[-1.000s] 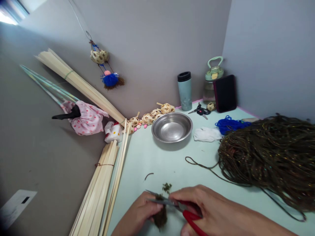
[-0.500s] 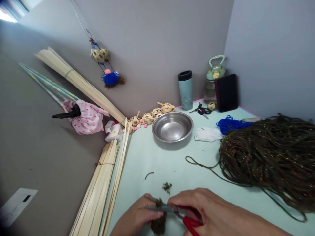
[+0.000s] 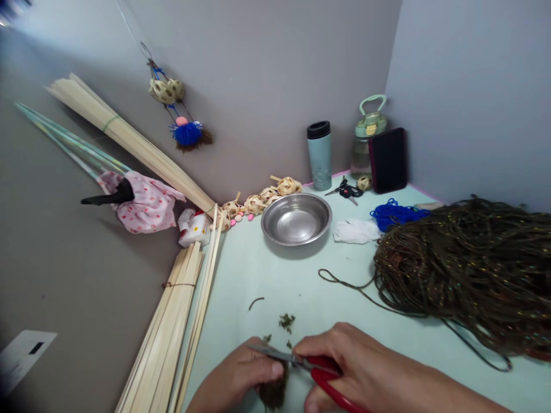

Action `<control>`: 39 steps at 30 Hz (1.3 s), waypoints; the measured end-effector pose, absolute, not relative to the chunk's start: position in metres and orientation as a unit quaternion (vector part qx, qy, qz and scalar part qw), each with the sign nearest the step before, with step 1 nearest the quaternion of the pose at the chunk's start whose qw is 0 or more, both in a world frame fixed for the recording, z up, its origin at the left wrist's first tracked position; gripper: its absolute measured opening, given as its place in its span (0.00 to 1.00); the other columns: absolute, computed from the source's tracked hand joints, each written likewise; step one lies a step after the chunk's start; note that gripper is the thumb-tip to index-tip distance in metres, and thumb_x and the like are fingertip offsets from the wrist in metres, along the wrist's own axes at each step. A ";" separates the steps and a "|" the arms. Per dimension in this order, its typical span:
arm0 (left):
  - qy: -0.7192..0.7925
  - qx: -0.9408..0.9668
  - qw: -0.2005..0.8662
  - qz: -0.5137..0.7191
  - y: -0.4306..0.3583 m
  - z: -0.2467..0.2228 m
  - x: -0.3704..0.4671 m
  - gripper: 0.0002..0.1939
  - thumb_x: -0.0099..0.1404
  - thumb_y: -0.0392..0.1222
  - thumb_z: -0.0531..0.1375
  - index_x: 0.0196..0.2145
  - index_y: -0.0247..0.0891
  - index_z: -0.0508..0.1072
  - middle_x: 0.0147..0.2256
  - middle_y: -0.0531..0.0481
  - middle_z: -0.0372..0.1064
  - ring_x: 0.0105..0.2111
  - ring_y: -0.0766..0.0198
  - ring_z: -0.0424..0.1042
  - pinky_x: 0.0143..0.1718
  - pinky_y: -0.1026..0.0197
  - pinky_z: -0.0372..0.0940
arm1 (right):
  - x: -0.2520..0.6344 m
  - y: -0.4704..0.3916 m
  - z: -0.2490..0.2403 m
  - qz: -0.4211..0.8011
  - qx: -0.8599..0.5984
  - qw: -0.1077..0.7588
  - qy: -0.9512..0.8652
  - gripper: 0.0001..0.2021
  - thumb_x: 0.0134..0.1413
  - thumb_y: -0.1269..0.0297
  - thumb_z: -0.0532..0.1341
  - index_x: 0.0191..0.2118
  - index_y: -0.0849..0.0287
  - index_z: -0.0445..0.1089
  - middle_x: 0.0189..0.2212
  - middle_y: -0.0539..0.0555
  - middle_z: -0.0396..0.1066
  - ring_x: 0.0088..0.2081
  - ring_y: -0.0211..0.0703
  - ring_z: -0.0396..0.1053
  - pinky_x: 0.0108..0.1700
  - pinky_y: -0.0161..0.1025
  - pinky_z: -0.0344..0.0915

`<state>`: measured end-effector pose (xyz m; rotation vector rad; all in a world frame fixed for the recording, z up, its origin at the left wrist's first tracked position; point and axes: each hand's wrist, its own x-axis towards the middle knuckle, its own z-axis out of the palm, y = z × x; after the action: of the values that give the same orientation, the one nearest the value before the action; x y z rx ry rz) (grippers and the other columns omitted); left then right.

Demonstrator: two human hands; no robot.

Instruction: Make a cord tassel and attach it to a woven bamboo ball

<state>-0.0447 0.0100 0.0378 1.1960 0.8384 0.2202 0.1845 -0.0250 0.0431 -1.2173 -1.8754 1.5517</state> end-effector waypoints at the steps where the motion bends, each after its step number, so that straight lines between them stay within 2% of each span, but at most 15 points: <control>1: 0.376 0.548 0.741 0.100 0.010 0.036 -0.044 0.18 0.57 0.52 0.60 0.21 0.34 0.72 0.20 0.52 0.61 0.25 0.66 0.59 0.32 0.62 0.56 | 0.184 -0.024 0.041 0.569 -0.435 0.202 -0.668 0.13 0.48 0.53 0.71 0.37 0.55 0.80 0.24 0.45 0.70 0.28 0.38 0.66 0.30 0.29 0.62; 4: 0.421 0.523 0.727 0.145 0.011 0.028 -0.042 0.24 0.58 0.61 0.60 0.25 0.34 0.71 0.23 0.53 0.61 0.25 0.67 0.58 0.31 0.62 0.54 | 0.184 -0.018 0.034 0.592 -0.430 0.208 -0.648 0.17 0.49 0.48 0.68 0.38 0.57 0.79 0.24 0.47 0.68 0.28 0.38 0.63 0.31 0.31 0.62; 6: 0.445 0.494 0.716 0.212 0.011 0.023 -0.039 0.30 0.60 0.69 0.56 0.29 0.34 0.69 0.23 0.54 0.58 0.25 0.68 0.55 0.29 0.63 0.51 | 0.185 -0.012 0.031 0.577 -0.447 0.237 -0.641 0.21 0.50 0.44 0.67 0.38 0.58 0.78 0.23 0.47 0.66 0.26 0.38 0.61 0.30 0.32 0.61; 8: 0.411 0.477 0.731 0.264 0.011 0.020 -0.038 0.35 0.56 0.75 0.56 0.32 0.35 0.67 0.24 0.56 0.54 0.24 0.70 0.51 0.27 0.64 0.48 | 0.187 -0.007 0.030 0.545 -0.483 0.266 -0.632 0.23 0.51 0.42 0.64 0.40 0.58 0.77 0.22 0.48 0.65 0.26 0.40 0.61 0.30 0.34 0.62; 10: 0.385 0.465 0.742 0.292 0.012 0.018 -0.036 0.35 0.49 0.72 0.65 0.34 0.34 0.66 0.25 0.57 0.55 0.24 0.71 0.51 0.27 0.65 0.48 | 0.190 -0.005 0.032 0.511 -0.525 0.285 -0.618 0.25 0.50 0.42 0.63 0.45 0.57 0.77 0.25 0.50 0.68 0.29 0.44 0.66 0.33 0.37 0.66; 12: 0.398 0.445 0.737 0.317 0.013 0.020 -0.034 0.32 0.47 0.62 0.71 0.36 0.34 0.67 0.25 0.58 0.55 0.24 0.72 0.52 0.27 0.66 0.48 | 0.191 -0.006 0.034 0.478 -0.553 0.293 -0.616 0.26 0.50 0.44 0.64 0.50 0.55 0.75 0.32 0.54 0.74 0.36 0.51 0.71 0.39 0.41 0.70; 15: 0.381 0.410 0.753 0.346 0.015 0.023 -0.030 0.21 0.58 0.56 0.66 0.34 0.35 0.67 0.18 0.62 0.47 0.19 0.73 0.45 0.22 0.66 0.43 | 0.192 -0.011 0.032 0.427 -0.563 0.296 -0.643 0.27 0.50 0.46 0.67 0.55 0.51 0.73 0.47 0.58 0.75 0.49 0.56 0.72 0.51 0.45 0.70; 18: 0.351 0.403 0.770 0.348 0.015 0.024 -0.027 0.18 0.64 0.55 0.60 0.33 0.35 0.68 0.15 0.63 0.41 0.17 0.72 0.37 0.20 0.65 0.38 | 0.193 -0.016 0.027 0.404 -0.560 0.282 -0.666 0.29 0.49 0.46 0.68 0.56 0.49 0.73 0.55 0.58 0.71 0.57 0.59 0.68 0.60 0.49 0.63; 22: 0.382 0.443 0.753 0.300 0.011 0.026 -0.026 0.19 0.64 0.56 0.58 0.32 0.34 0.71 0.14 0.63 0.42 0.17 0.71 0.38 0.20 0.64 0.37 | 0.192 -0.019 0.027 0.418 -0.537 0.260 -0.685 0.28 0.49 0.48 0.68 0.56 0.50 0.73 0.53 0.58 0.73 0.55 0.59 0.69 0.58 0.48 0.65; 25: 0.405 0.483 0.730 0.263 0.008 0.029 -0.026 0.18 0.65 0.52 0.55 0.28 0.33 0.72 0.16 0.60 0.45 0.18 0.71 0.43 0.22 0.63 0.40 | 0.188 -0.018 0.036 0.444 -0.497 0.247 -0.703 0.23 0.49 0.53 0.70 0.52 0.50 0.75 0.48 0.57 0.75 0.50 0.55 0.72 0.54 0.45 0.67; 28: 0.401 0.511 0.723 0.234 0.009 0.034 -0.027 0.17 0.66 0.48 0.54 0.24 0.35 0.69 0.16 0.59 0.45 0.19 0.70 0.45 0.24 0.62 0.41 | 0.184 -0.017 0.049 0.475 -0.460 0.242 -0.710 0.17 0.50 0.57 0.70 0.47 0.48 0.77 0.44 0.53 0.77 0.46 0.51 0.73 0.50 0.41 0.68; 32: 0.398 0.539 0.715 0.200 0.011 0.035 -0.030 0.16 0.65 0.45 0.52 0.23 0.35 0.68 0.16 0.57 0.48 0.20 0.69 0.48 0.25 0.62 0.44 | 0.181 -0.015 0.060 0.540 -0.412 0.258 -0.687 0.15 0.51 0.63 0.71 0.46 0.46 0.79 0.41 0.47 0.79 0.44 0.47 0.75 0.49 0.35 0.66; 36: 0.398 0.534 0.718 0.200 0.012 0.033 -0.032 0.15 0.64 0.45 0.52 0.24 0.34 0.69 0.17 0.57 0.49 0.20 0.68 0.49 0.25 0.61 0.44 | 0.182 -0.014 0.058 0.563 -0.406 0.252 -0.674 0.10 0.54 0.61 0.69 0.43 0.47 0.80 0.35 0.44 0.80 0.38 0.44 0.76 0.44 0.33 0.67; 39: 0.393 0.542 0.718 0.190 0.013 0.034 -0.032 0.15 0.64 0.45 0.52 0.24 0.35 0.68 0.17 0.57 0.48 0.20 0.68 0.49 0.25 0.61 0.44 | 0.183 -0.014 0.055 0.532 -0.414 0.244 -0.697 0.13 0.50 0.59 0.72 0.43 0.47 0.79 0.39 0.44 0.79 0.40 0.43 0.75 0.44 0.31 0.66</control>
<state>-0.0323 0.0127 0.0341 1.1980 0.8702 0.4212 0.1833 -0.0137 0.0550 -1.1296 -1.9046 1.4531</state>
